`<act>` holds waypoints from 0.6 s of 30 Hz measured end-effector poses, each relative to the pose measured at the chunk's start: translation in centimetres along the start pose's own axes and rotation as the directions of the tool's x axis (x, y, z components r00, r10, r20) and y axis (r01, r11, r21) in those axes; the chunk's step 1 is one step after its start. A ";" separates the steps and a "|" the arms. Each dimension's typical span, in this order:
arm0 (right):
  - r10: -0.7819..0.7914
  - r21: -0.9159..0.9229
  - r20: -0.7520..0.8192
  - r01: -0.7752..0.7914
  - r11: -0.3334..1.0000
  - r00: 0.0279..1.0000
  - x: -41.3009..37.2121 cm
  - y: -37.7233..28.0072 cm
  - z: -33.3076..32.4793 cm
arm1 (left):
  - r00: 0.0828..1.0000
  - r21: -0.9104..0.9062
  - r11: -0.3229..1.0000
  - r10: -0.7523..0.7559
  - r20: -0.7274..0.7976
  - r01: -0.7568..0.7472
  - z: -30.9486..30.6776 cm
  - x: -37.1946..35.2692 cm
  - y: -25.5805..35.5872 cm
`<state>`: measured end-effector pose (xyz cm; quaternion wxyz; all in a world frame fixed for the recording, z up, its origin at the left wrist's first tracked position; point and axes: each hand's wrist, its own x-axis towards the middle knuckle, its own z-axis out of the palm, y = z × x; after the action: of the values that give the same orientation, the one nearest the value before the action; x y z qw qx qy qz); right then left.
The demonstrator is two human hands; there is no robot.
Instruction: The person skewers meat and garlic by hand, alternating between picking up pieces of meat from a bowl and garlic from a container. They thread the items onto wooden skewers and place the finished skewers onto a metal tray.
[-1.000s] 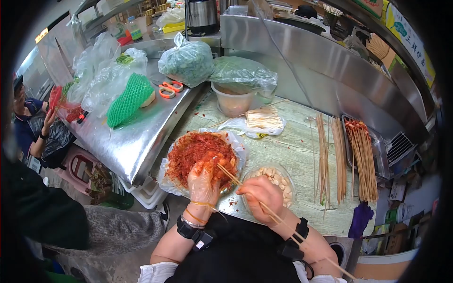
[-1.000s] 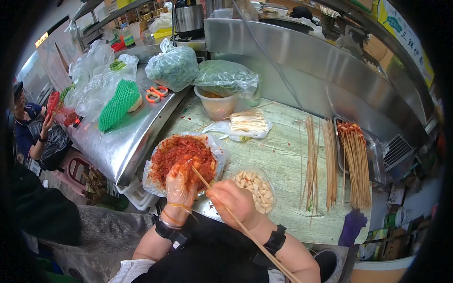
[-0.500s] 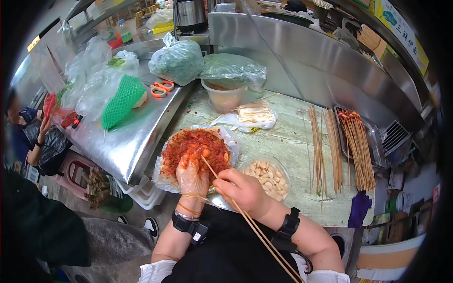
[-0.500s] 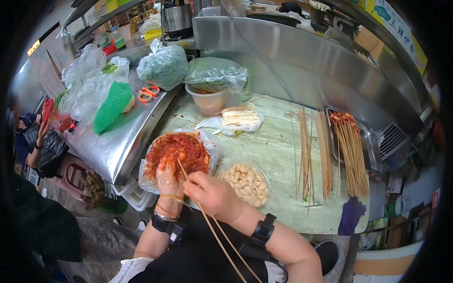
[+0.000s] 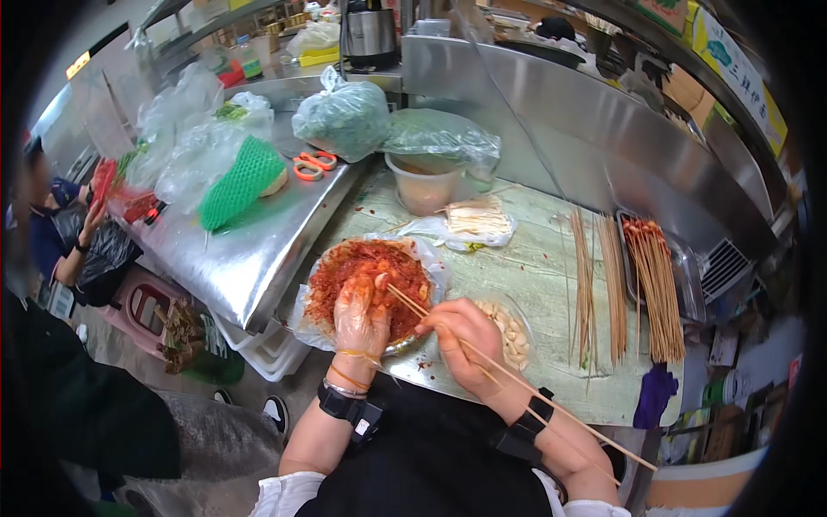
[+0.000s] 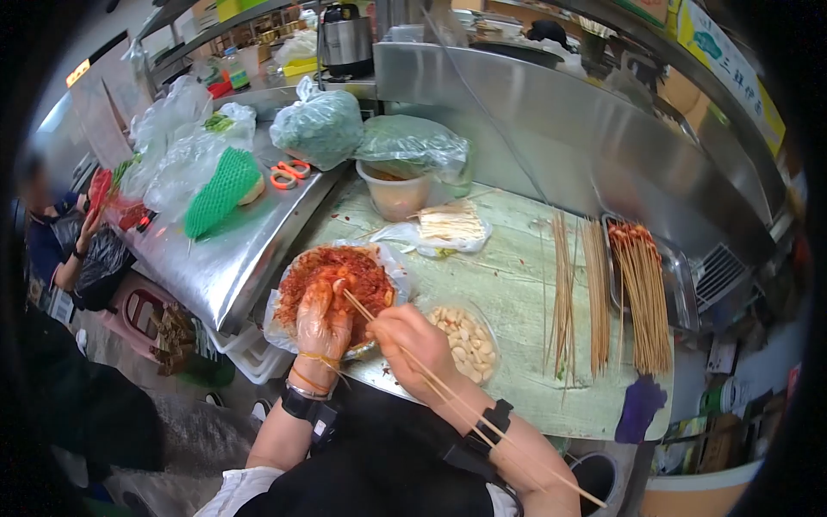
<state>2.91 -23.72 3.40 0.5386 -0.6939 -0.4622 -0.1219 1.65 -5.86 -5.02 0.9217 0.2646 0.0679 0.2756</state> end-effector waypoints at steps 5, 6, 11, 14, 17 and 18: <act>0.029 0.045 -0.027 -0.028 0.999 0.999 -0.3 0.1 -0.1 | 0.992 -0.087 0.989 -0.114 0.063 0.119 1.6 -0.8 0.9; 0.054 0.043 -0.019 -0.053 0.998 0.998 -0.4 -0.1 -0.2 | 0.991 -0.026 0.993 -0.111 0.072 0.113 1.6 -0.9 0.9; 0.065 0.014 -0.019 -0.065 0.998 0.998 -0.5 0.0 0.0 | 0.986 -0.113 0.983 -0.131 0.105 0.142 0.0 -0.3 0.4; 0.043 0.010 0.006 -0.043 0.999 0.999 -0.5 -0.2 0.1 | 0.986 -0.205 0.965 -0.161 0.033 0.164 0.6 -0.3 0.6; 0.047 0.031 -0.014 -0.046 0.998 0.999 -0.6 0.2 0.3 | 0.966 -0.259 0.932 -0.225 0.127 0.251 1.3 -0.5 0.9; 0.093 0.071 -0.030 -0.090 0.993 0.995 -0.7 0.1 0.4 | 0.967 -0.229 0.943 -0.214 0.138 0.241 1.0 -0.5 0.8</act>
<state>2.50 -23.73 2.70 0.5751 -0.6930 -0.4248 -0.0924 1.10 -5.98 -3.76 0.9751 0.1548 0.0122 0.1584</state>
